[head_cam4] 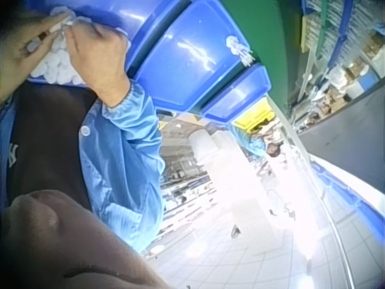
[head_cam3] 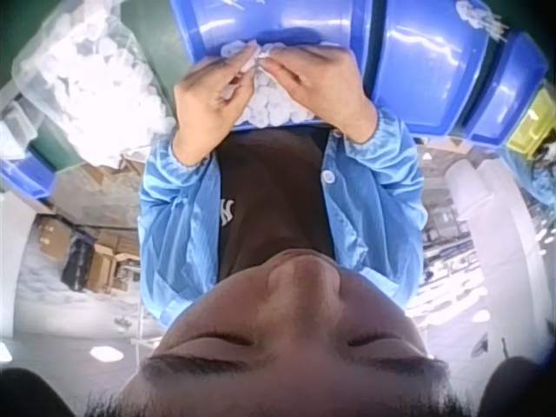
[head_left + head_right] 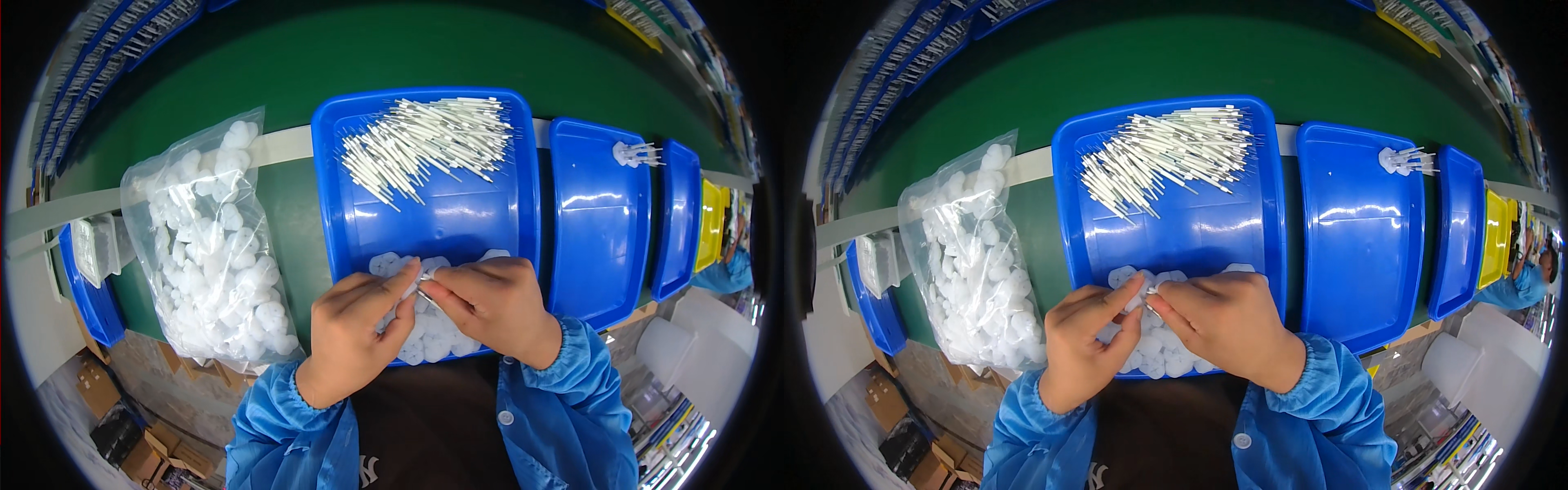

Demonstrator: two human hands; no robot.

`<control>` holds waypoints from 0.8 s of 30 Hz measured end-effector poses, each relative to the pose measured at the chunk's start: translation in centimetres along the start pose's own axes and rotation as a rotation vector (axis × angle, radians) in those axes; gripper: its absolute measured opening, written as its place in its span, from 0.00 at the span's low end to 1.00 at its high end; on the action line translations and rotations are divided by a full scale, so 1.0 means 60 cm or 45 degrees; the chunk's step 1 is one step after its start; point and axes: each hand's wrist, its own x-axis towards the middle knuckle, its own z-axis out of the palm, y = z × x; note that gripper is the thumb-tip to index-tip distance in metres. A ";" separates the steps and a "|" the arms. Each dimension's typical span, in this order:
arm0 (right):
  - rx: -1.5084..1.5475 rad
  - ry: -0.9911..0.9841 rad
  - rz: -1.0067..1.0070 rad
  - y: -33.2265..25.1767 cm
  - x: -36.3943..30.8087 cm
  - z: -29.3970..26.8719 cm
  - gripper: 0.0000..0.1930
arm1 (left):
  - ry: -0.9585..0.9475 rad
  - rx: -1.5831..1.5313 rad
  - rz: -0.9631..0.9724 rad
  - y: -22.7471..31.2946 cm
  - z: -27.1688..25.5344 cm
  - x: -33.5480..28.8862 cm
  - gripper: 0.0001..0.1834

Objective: The person inserts white plastic sticks into white cotton bobbins one by one. They pick up a bobbin and a stick, insert the stick into the bobbin, and place the finished swab into a blue tray. The process is repeated continuously throughout the clip.

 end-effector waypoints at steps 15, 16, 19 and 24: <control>0.740 -0.004 0.329 -0.001 -0.013 -0.024 0.20 | 0.068 -0.270 0.159 0.002 0.003 0.015 0.28; 0.801 -0.026 0.332 -0.001 -0.013 -0.023 0.21 | 0.081 -0.238 0.190 0.004 0.004 0.014 0.29; 0.809 -0.004 0.306 -0.008 -0.010 -0.020 0.20 | 0.121 -0.121 0.283 0.010 0.005 0.015 0.30; 0.935 -0.018 0.333 -0.009 -0.014 -0.019 0.19 | 0.222 0.123 0.456 0.018 0.005 0.016 0.31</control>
